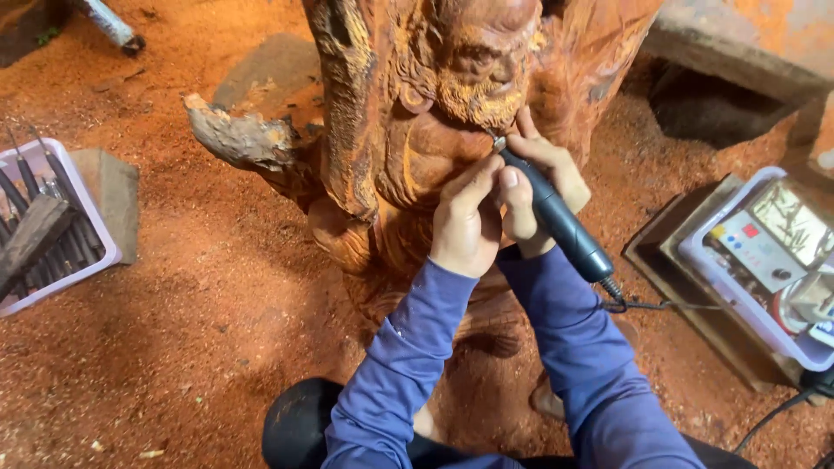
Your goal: Using a rotary tool to carve fine details into a wooden sculpture of a face
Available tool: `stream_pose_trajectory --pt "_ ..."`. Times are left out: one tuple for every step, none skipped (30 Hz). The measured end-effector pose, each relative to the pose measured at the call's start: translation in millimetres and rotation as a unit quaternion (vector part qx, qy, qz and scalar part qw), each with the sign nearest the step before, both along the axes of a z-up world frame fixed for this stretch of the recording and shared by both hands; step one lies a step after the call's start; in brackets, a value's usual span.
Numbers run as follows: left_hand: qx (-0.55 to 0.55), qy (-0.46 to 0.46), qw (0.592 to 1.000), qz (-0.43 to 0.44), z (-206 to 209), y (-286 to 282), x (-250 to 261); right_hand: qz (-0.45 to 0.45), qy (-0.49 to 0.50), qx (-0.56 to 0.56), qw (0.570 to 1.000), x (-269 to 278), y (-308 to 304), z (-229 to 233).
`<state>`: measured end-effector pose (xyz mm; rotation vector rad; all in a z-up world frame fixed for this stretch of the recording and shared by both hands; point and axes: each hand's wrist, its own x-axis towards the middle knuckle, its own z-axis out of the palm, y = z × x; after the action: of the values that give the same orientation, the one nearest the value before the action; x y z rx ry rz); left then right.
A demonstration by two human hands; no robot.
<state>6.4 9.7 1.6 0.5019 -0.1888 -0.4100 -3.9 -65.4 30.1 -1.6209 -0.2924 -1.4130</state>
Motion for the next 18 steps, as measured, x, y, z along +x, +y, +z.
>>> stream_pose_trajectory --pt "-0.005 -0.003 1.0 0.001 9 4 -1 0.001 -0.003 -0.005 1.0 0 3 3" --pt "-0.007 0.012 1.0 -0.008 16 8 -2 -0.008 -0.007 -0.014 1.0 1 5 4" --pt "-0.005 0.031 0.999 -0.018 23 13 -4 -0.017 -0.008 -0.019 1.0 1 9 4" --pt "-0.007 0.031 0.999 -0.018 26 14 -2 -0.017 -0.009 -0.021 1.0 4 5 1" --pt "-0.011 0.048 0.998 -0.029 28 16 -1 -0.034 -0.004 -0.029 0.999 5 1 -3" --pt "-0.016 0.065 0.997 -0.041 31 18 -1 -0.051 0.0 -0.038 0.998 7 -2 -7" --pt "-0.017 0.066 0.997 -0.042 32 19 0 -0.053 0.001 -0.039 0.998 7 -3 -7" --pt "-0.008 0.065 0.997 -0.044 34 20 1 -0.055 0.006 -0.044 0.998 7 -4 -8" --pt "0.001 0.065 0.997 -0.044 35 21 2 -0.055 0.013 -0.049 0.997 7 -4 -9" --pt "0.0 0.067 0.997 -0.044 35 21 3 -0.055 0.014 -0.051 0.997 7 -4 -8" --pt "-0.006 0.07 0.996 -0.046 34 20 3 -0.068 0.019 -0.059 0.996 7 -3 -7" --pt "-0.012 0.074 0.996 -0.048 34 20 4 -0.081 0.024 -0.068 0.994 6 -3 -5" --pt "-0.012 0.075 0.996 -0.05 34 20 5 -0.083 0.025 -0.069 0.994 7 -3 -5" --pt "-0.014 0.077 0.996 -0.05 35 19 6 -0.085 0.027 -0.069 0.994 7 -2 -4" --pt "-0.017 0.079 0.995 -0.05 35 19 7 -0.085 0.029 -0.07 0.993 7 -2 -3" --pt "-0.017 0.08 0.995 -0.052 41 21 7 -0.087 0.03 -0.07 0.993 8 -3 -4" --pt "-0.009 0.077 0.996 -0.052 47 23 7 -0.087 0.021 -0.066 0.994 8 -4 -5" --pt "-0.001 0.073 0.996 -0.052 53 25 8 -0.088 0.013 -0.062 0.994 9 -4 -6"
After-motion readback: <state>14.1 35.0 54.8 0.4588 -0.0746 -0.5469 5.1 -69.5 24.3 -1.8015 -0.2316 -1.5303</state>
